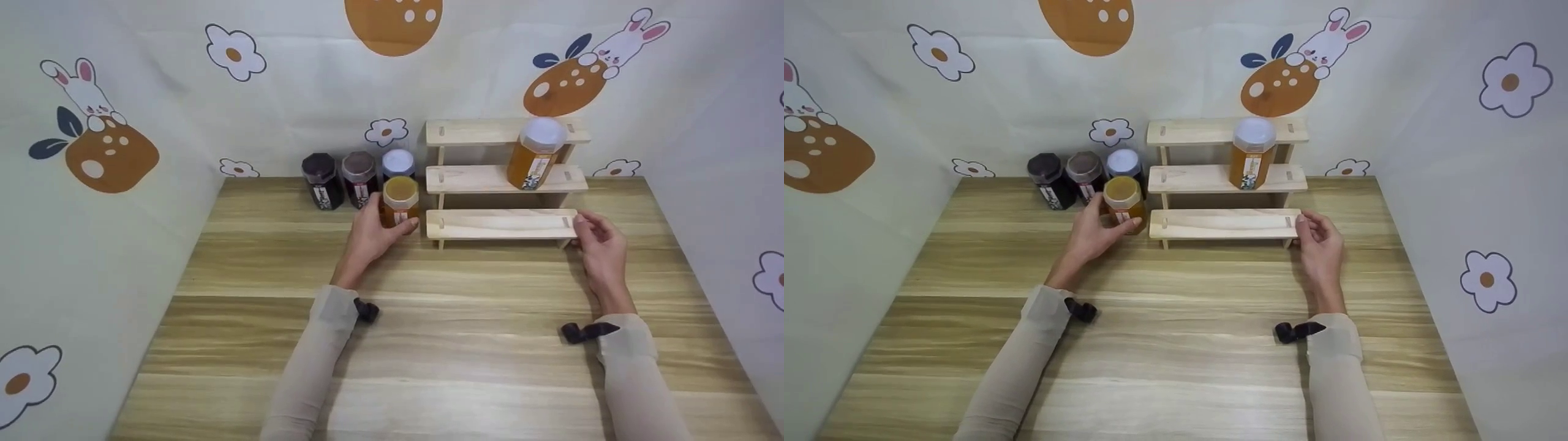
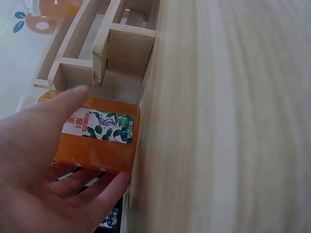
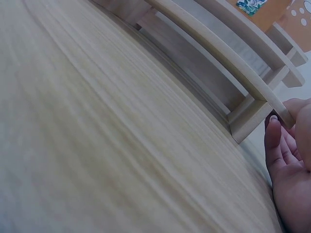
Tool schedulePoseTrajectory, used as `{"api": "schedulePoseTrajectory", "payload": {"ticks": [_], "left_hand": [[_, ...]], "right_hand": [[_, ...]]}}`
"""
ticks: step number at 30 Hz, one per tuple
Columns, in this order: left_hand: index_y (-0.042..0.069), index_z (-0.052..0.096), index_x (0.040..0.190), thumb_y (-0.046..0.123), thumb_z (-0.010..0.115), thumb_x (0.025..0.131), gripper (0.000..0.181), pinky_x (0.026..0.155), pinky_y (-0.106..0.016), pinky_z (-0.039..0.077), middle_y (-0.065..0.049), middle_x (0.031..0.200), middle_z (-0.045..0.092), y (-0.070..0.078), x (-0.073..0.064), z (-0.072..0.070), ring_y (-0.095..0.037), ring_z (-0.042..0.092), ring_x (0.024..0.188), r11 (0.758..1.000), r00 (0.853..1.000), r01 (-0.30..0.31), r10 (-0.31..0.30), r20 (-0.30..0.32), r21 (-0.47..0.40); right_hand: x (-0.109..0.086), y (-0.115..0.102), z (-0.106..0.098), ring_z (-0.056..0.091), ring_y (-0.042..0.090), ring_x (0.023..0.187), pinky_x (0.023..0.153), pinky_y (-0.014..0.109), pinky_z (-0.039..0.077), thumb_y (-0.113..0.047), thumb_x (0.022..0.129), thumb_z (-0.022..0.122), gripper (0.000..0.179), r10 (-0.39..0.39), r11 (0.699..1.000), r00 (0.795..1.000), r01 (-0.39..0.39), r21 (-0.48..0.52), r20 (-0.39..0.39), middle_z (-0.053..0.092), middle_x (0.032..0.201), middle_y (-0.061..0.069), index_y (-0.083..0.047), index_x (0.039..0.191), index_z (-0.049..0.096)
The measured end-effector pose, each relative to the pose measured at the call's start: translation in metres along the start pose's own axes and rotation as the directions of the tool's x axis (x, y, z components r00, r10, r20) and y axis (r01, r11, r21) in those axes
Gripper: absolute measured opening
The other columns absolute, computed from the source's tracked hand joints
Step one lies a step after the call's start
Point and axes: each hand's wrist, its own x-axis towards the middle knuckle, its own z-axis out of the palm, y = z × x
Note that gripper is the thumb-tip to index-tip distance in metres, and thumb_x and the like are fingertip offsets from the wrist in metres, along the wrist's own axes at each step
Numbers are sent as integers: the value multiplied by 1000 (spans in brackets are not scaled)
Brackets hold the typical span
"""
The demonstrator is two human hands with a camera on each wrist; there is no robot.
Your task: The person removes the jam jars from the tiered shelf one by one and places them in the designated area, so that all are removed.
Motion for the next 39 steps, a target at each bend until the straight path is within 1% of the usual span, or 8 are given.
{"api": "schedulePoseTrajectory", "payload": {"ticks": [4, 9, 13, 18, 20, 24, 30, 39], "left_hand": [[10, 54, 145, 60, 89, 85, 86, 114, -45, 55, -12, 138, 70, 8, 0, -3, -28, 67, 131, 999, 999, 22, -21, -26, 25], [14, 55, 148, 68, 86, 83, 90, 115, -45, 53, -9, 142, 70, 33, -1, -12, -27, 65, 134, 999, 984, 13, -5, -176, 45], [12, 59, 145, 60, 84, 90, 77, 117, -44, 49, -7, 139, 71, 54, -2, -13, -27, 61, 134, 996, 952, -77, 87, -294, 45], [8, 67, 135, 44, 81, 97, 54, 114, -39, 50, -7, 131, 75, 75, 4, 7, -25, 63, 128, 969, 901, -241, 245, -357, 56], [8, 68, 133, 41, 80, 98, 50, 114, -38, 50, -7, 131, 75, 85, 6, 17, -24, 63, 128, 957, 896, -287, 282, -342, 36], [11, 68, 135, 40, 77, 101, 46, 116, -33, 49, -4, 135, 73, 105, 10, 37, -20, 61, 132, 943, 915, -330, 312, -256, -31], [12, 66, 137, 40, 74, 103, 45, 117, -26, 48, 1, 138, 71, 127, 21, 65, -17, 61, 133, 930, 920, -368, 365, -140, 4], [18, 56, 149, 43, 76, 101, 58, 115, -24, 50, 1, 147, 63, 152, 37, 86, -13, 60, 136, 952, 952, -302, 304, 42, -42]], "right_hand": [[2, 3, -1, 66, 6, 77, 66, 16, 59, -18, 101, 77, 37, -3, 1000, 1000, 3, 6, -3, 72, 95, -1, 3, 131, 72], [2, 2, -1, 66, 7, 79, 67, 16, 59, -19, 101, 78, 37, -4, 1000, 1000, 4, 8, 4, 71, 96, -1, 2, 132, 72], [3, 1, 0, 66, 7, 77, 65, 17, 58, -19, 101, 78, 38, -19, 1000, 1000, 19, 1, 13, 72, 96, 0, 2, 132, 72], [3, 1, 0, 67, 7, 76, 64, 16, 58, -16, 101, 77, 37, -18, 1000, 1000, 18, 12, 3, 72, 95, 0, 3, 132, 72], [3, 1, -1, 67, 7, 76, 65, 16, 59, -15, 101, 77, 37, -7, 1000, 1000, 7, 25, 3, 71, 95, 1, 3, 132, 72], [1, 1, -1, 67, 7, 75, 64, 16, 59, -17, 101, 78, 37, 6, 1000, 1000, -6, 18, 5, 70, 96, 1, 0, 133, 73], [0, 2, -2, 66, 6, 75, 63, 16, 57, -20, 100, 79, 38, 4, 1000, 1000, -4, -3, -11, 72, 97, -1, -1, 133, 74], [2, -1, 0, 67, 6, 76, 63, 16, 58, -21, 100, 79, 39, 33, 999, 999, -33, 2, 7, 73, 99, -1, -2, 133, 73]]}}
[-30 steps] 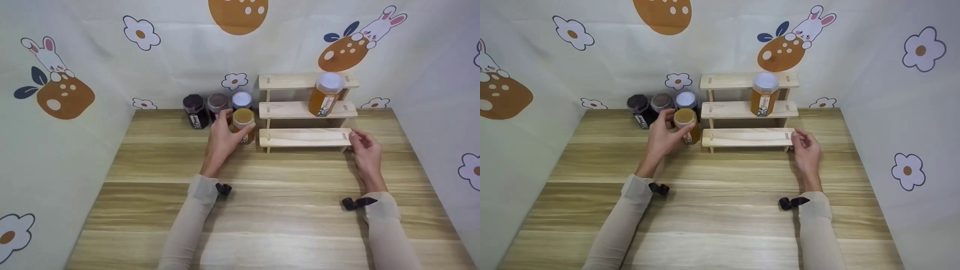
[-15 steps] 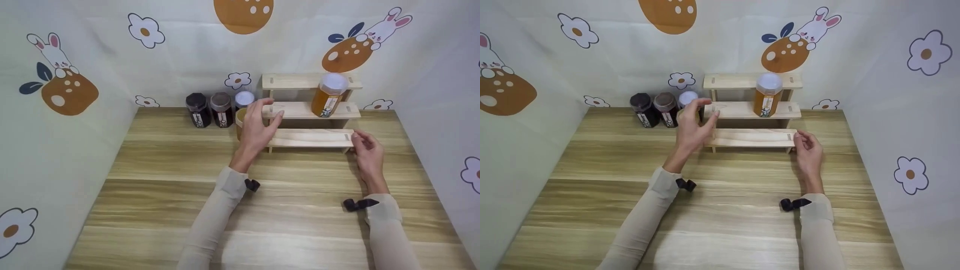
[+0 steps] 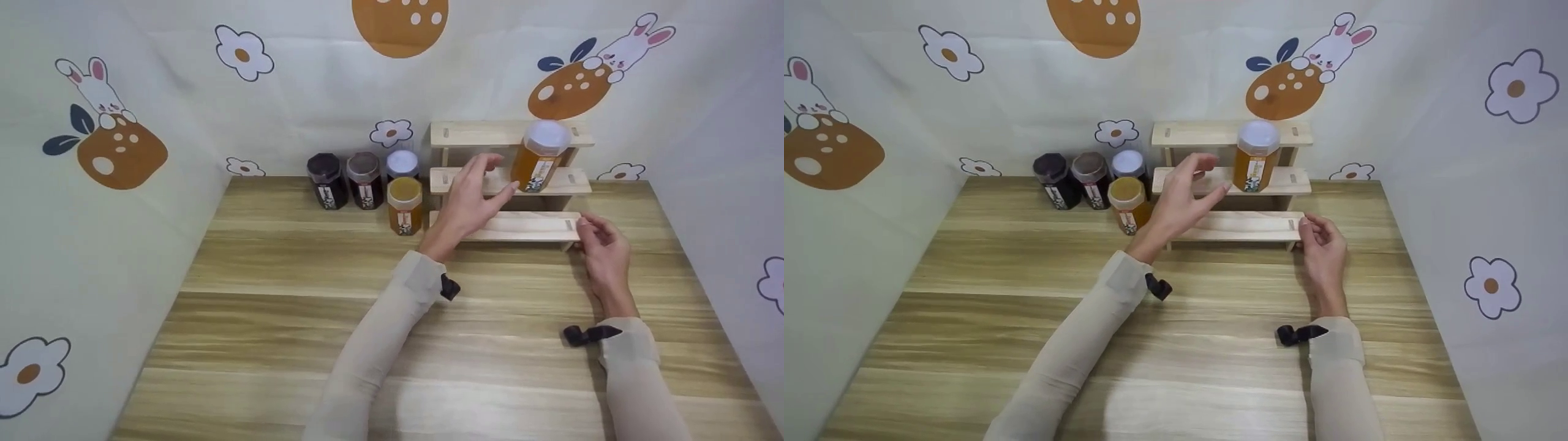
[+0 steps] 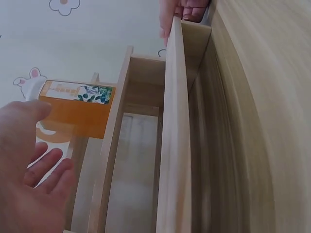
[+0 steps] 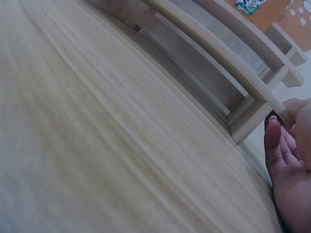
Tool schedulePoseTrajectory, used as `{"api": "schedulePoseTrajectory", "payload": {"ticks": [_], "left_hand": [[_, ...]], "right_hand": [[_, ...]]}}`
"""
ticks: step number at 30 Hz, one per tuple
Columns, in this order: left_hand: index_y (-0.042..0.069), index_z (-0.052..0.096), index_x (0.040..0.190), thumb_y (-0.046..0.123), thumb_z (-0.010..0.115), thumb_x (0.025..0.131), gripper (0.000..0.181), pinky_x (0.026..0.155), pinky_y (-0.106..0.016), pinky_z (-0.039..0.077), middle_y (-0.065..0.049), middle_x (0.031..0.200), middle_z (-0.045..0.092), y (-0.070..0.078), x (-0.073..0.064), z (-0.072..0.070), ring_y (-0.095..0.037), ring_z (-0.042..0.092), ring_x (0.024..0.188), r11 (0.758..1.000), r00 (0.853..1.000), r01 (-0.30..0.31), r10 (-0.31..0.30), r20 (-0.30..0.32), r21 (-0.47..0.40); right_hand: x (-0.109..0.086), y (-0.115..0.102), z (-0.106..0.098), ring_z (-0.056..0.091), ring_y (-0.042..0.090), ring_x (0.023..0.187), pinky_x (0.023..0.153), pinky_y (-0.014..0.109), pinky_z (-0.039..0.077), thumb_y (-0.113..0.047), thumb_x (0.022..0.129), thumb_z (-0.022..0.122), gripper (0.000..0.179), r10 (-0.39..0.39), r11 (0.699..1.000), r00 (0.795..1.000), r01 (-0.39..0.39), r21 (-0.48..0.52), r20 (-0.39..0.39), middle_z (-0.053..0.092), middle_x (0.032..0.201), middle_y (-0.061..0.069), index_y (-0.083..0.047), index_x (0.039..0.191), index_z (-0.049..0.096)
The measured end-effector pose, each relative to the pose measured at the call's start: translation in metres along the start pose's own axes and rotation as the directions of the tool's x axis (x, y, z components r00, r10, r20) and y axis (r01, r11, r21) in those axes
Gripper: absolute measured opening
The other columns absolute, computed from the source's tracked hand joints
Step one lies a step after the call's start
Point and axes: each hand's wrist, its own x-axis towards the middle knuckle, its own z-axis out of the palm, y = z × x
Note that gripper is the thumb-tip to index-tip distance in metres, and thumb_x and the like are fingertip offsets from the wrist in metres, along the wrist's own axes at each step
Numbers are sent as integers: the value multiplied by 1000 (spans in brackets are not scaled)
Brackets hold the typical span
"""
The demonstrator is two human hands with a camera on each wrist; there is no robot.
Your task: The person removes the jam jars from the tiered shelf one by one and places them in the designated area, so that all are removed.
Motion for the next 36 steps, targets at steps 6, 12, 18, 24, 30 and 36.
{"api": "schedulePoseTrajectory", "payload": {"ticks": [6, 12, 18, 24, 30, 36], "left_hand": [[21, 48, 155, 55, 79, 96, 74, 114, -29, 53, 2, 154, 59, 3, 15, 11, -14, 60, 139, 999, 998, 29, -31, 59, 25], [27, 56, 149, 56, 83, 93, 69, 98, -24, 59, 7, 147, 65, 1, 18, 24, -9, 68, 124, 995, 995, 94, -94, -16, -38], [25, 58, 148, 56, 85, 90, 72, 107, -25, 55, 6, 145, 66, 6, 22, 31, -10, 64, 132, 997, 994, 74, -77, -72, -38], [20, 53, 153, 52, 87, 90, 78, 115, -23, 51, 2, 148, 67, 9, 28, 44, -11, 63, 135, 996, 996, 53, -58, -68, -78], [20, 56, 148, 48, 86, 92, 69, 117, -32, 51, 0, 139, 73, 10, 30, 48, -13, 68, 127, 998, 993, 59, -61, -105, -20], [25, 59, 145, 59, 86, 88, 72, 134, -62, 28, 6, 137, 75, 13, 31, 49, -10, 68, 131, 988, 982, 143, -135, -135, 57]], "right_hand": [[0, 1, 0, 66, 7, 72, 64, 16, 58, -18, 100, 78, 36, -19, 1000, 1000, 19, 20, 7, 71, 94, 0, 2, 131, 73], [1, 1, 1, 67, 7, 75, 66, 16, 59, -19, 101, 78, 36, -12, 1000, 1000, 12, 8, 6, 72, 94, -1, 0, 131, 73], [1, 2, 1, 67, 8, 77, 67, 17, 59, -20, 101, 78, 38, -20, 1000, 1000, 20, -14, 13, 71, 97, 0, 0, 132, 72], [-1, 3, -2, 67, 8, 78, 68, 17, 60, -20, 101, 78, 38, -22, 1000, 1000, 22, -3, 1, 71, 98, 1, 0, 133, 72], [-1, 2, -2, 67, 8, 76, 67, 17, 59, -20, 101, 78, 39, -33, 999, 999, 33, 9, 6, 71, 97, 0, 1, 133, 72], [-2, 0, 0, 66, 6, 80, 66, 16, 58, -19, 102, 76, 38, -30, 999, 1000, 30, -22, 2, 72, 99, -1, 2, 133, 72]]}}
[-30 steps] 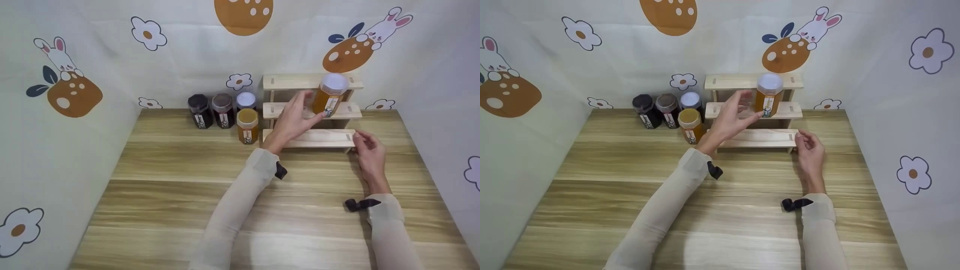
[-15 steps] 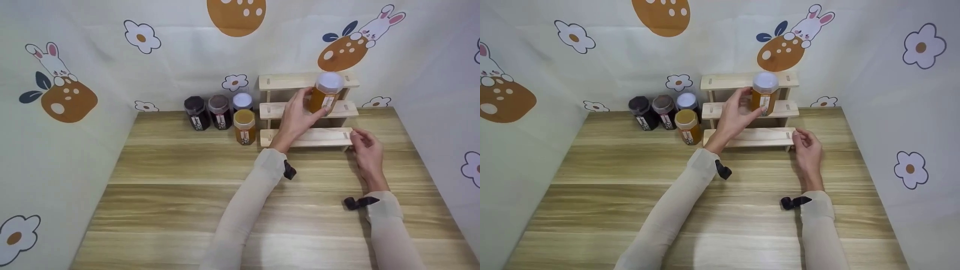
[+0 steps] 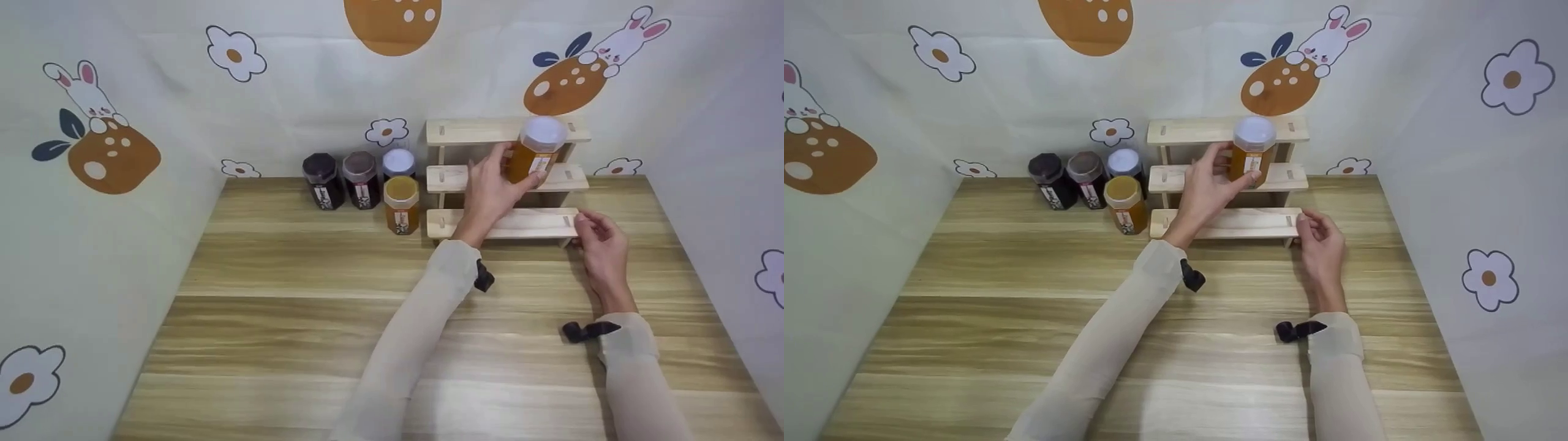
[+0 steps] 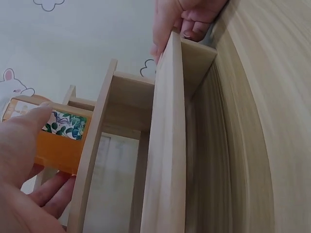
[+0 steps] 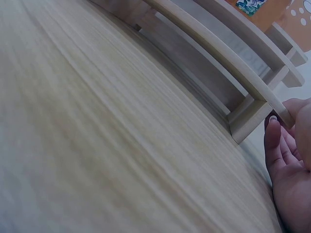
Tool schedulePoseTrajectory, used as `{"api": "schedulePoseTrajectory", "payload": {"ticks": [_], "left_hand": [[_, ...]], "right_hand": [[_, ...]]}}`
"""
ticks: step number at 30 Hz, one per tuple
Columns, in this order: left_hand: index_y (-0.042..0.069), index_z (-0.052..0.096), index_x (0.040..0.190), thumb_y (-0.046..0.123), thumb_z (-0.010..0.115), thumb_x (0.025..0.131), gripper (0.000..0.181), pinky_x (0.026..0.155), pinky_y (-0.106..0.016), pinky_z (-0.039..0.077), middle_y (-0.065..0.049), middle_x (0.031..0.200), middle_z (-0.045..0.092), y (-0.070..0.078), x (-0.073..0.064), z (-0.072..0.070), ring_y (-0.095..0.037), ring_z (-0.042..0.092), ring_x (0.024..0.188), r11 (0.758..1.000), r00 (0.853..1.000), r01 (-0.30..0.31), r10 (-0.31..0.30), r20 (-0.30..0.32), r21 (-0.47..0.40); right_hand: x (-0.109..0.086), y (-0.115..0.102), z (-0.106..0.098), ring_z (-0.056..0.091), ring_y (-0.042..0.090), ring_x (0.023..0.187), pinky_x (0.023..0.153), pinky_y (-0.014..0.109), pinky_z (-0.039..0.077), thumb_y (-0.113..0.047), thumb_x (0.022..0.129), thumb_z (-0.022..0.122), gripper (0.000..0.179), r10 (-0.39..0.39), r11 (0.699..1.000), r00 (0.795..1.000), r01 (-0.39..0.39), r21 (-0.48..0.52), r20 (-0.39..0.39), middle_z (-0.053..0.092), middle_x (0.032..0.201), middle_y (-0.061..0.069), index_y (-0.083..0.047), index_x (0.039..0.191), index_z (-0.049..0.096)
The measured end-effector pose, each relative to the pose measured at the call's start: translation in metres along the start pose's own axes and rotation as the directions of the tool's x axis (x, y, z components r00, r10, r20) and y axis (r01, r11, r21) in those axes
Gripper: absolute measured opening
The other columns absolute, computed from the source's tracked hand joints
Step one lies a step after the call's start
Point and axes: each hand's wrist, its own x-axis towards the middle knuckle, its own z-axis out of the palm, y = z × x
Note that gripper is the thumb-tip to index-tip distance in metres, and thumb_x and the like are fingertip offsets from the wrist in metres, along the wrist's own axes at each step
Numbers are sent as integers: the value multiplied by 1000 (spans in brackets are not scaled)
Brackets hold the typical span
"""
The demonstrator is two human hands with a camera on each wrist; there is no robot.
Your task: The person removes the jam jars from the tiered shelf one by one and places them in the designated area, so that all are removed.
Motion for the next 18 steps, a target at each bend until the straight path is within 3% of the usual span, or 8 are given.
{"api": "schedulePoseTrajectory", "payload": {"ticks": [3, 7, 9, 12, 15, 18], "left_hand": [[28, 59, 145, 66, 86, 84, 77, 135, -61, 26, 8, 138, 74, 4, 0, 3, -11, 67, 134, 998, 999, 39, -38, -15, 50], [29, 58, 146, 72, 84, 82, 82, 135, -61, 26, 9, 138, 74, 8, 0, 9, -12, 66, 134, 993, 998, 46, -41, -44, 112], [30, 58, 146, 73, 84, 82, 81, 133, -55, 34, 10, 137, 73, 9, -1, 12, -11, 66, 132, 992, 997, 53, -45, -64, 115], [31, 61, 144, 72, 84, 82, 78, 118, -39, 51, 10, 135, 73, 9, -3, 13, -9, 68, 126, 995, 995, 69, -63, -82, 77], [32, 63, 142, 68, 87, 81, 75, 99, -28, 57, 10, 132, 72, 7, -6, 11, -9, 69, 121, 997, 993, 77, -77, -85, -2], [29, 64, 140, 63, 90, 81, 73, 99, -27, 56, 9, 130, 71, 3, -8, 7, -10, 67, 119, 996, 993, 67, -73, -88, -66]], "right_hand": [[0, -2, 0, 66, 7, 79, 66, 16, 58, -18, 102, 76, 37, 11, 1000, 1000, -11, 0, 1, 72, 98, -1, 2, 133, 71], [0, -2, 1, 66, 7, 78, 65, 17, 58, -17, 102, 76, 36, 20, 1000, 1000, -20, 20, -4, 72, 98, 0, 3, 132, 71], [0, -2, 0, 65, 7, 79, 66, 17, 58, -18, 102, 76, 36, 22, 1000, 1000, -22, 17, -4, 71, 98, -1, 2, 132, 71], [1, 0, 0, 65, 8, 81, 67, 17, 59, -19, 102, 76, 37, 18, 1000, 1000, -18, 9, -2, 71, 99, 0, 1, 132, 71], [1, 2, -1, 66, 8, 80, 67, 17, 59, -19, 102, 77, 37, 3, 1000, 1000, -3, 6, 0, 71, 99, 1, 1, 132, 72], [3, 3, 0, 66, 8, 79, 66, 17, 59, -18, 102, 77, 36, -5, 1000, 1000, 5, 16, 7, 71, 98, 1, 2, 131, 72]]}}
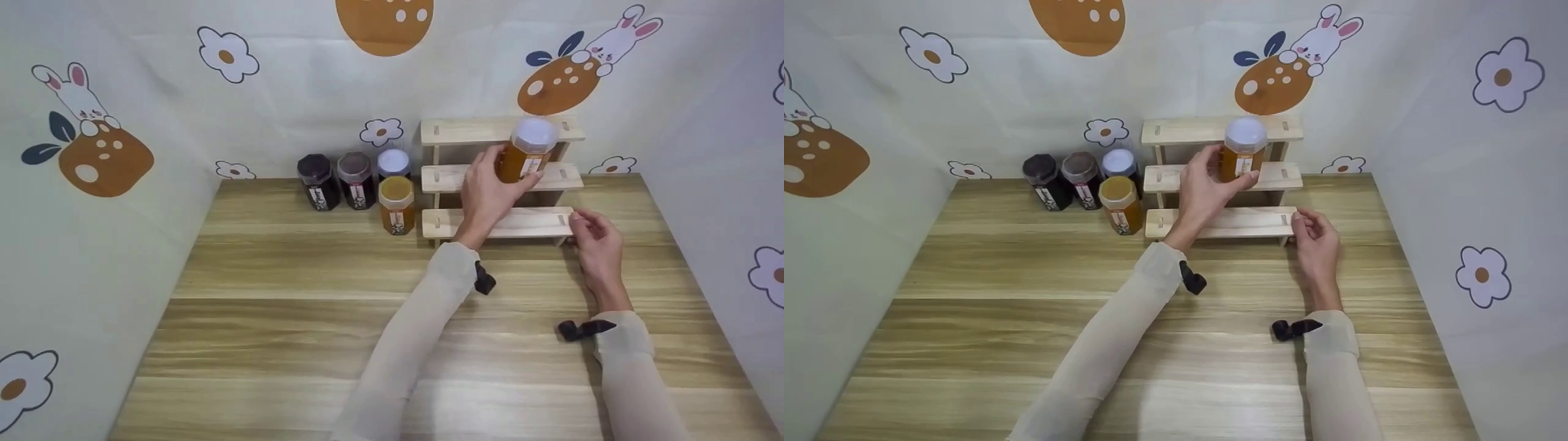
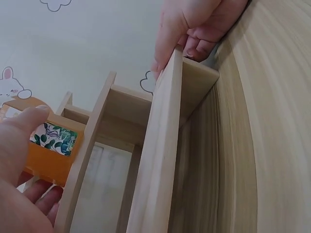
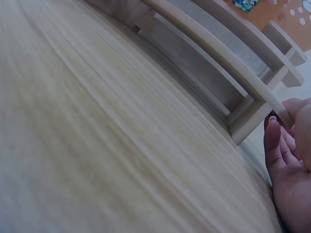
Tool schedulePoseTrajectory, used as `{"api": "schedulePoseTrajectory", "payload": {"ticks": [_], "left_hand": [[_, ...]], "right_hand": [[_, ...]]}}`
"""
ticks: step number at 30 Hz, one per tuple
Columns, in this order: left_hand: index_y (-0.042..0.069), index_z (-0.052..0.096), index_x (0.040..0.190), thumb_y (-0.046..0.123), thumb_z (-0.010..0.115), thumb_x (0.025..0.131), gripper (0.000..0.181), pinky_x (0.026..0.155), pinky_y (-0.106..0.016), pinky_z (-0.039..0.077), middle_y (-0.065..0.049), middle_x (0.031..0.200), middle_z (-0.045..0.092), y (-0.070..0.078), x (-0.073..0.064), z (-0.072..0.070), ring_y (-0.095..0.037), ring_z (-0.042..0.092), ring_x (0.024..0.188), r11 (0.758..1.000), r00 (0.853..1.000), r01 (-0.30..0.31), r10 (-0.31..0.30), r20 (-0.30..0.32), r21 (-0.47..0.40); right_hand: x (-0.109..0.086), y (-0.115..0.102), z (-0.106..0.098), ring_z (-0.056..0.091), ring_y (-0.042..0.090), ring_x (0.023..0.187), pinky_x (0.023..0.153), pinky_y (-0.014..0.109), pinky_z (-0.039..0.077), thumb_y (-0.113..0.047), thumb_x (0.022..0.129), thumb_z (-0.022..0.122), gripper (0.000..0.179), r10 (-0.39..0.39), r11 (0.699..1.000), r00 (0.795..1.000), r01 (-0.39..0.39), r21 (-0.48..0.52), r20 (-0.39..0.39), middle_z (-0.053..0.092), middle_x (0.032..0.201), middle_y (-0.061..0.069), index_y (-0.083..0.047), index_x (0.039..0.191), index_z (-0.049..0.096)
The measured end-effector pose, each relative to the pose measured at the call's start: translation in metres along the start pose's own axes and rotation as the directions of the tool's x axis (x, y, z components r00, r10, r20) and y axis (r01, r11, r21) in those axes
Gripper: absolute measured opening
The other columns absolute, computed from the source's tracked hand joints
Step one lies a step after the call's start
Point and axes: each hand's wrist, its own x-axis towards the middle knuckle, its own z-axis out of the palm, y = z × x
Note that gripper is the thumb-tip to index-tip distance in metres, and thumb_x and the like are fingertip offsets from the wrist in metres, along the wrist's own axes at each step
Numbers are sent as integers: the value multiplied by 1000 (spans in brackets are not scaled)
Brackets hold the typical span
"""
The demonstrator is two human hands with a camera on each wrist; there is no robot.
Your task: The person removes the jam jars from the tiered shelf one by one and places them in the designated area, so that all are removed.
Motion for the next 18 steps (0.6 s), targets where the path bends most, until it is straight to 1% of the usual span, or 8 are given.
{"api": "schedulePoseTrajectory", "payload": {"ticks": [4, 7, 12, 15, 18], "left_hand": [[23, 65, 135, 55, 94, 80, 70, 102, -26, 54, 6, 127, 69, -8, -3, -8, -10, 65, 118, 998, 1000, -23, 22, -23, -66], [20, 66, 131, 52, 96, 79, 68, 101, -23, 54, 4, 125, 70, -14, -8, -15, -9, 65, 116, 992, 999, -34, 29, -43, -123], [19, 69, 127, 50, 99, 76, 67, 98, -22, 58, 4, 121, 72, -22, -24, -27, -7, 68, 112, 980, 997, -32, 19, -70, -197], [19, 70, 127, 50, 98, 76, 67, 98, -21, 58, 5, 122, 72, -27, -33, -35, -6, 69, 112, 971, 997, -33, 14, -80, -238], [19, 69, 128, 50, 98, 76, 67, 98, -21, 59, 4, 123, 72, -33, -38, -46, -6, 70, 112, 960, 995, -40, 13, -100, -276]], "right_hand": [[1, 2, 2, 66, 8, 79, 65, 17, 58, -18, 102, 77, 35, -5, 1000, 1000, 4, 10, 5, 71, 98, 1, 1, 130, 72], [0, 3, 2, 65, 8, 77, 65, 16, 58, -18, 102, 77, 35, -7, 1000, 1000, 6, 17, 7, 70, 97, 1, 2, 130, 72], [-2, 3, 0, 65, 7, 74, 62, 16, 57, -18, 102, 76, 37, 0, 999, 1000, -1, 32, 16, 69, 95, 1, 2, 132, 71], [-2, 2, -1, 65, 7, 72, 61, 17, 57, -18, 101, 77, 36, -1, 999, 1000, 1, 37, 8, 70, 94, 1, 2, 132, 72], [-1, 1, -1, 66, 7, 72, 62, 17, 57, -17, 101, 77, 36, 6, 999, 1000, -6, 48, 8, 70, 94, 1, 1, 132, 72]]}}
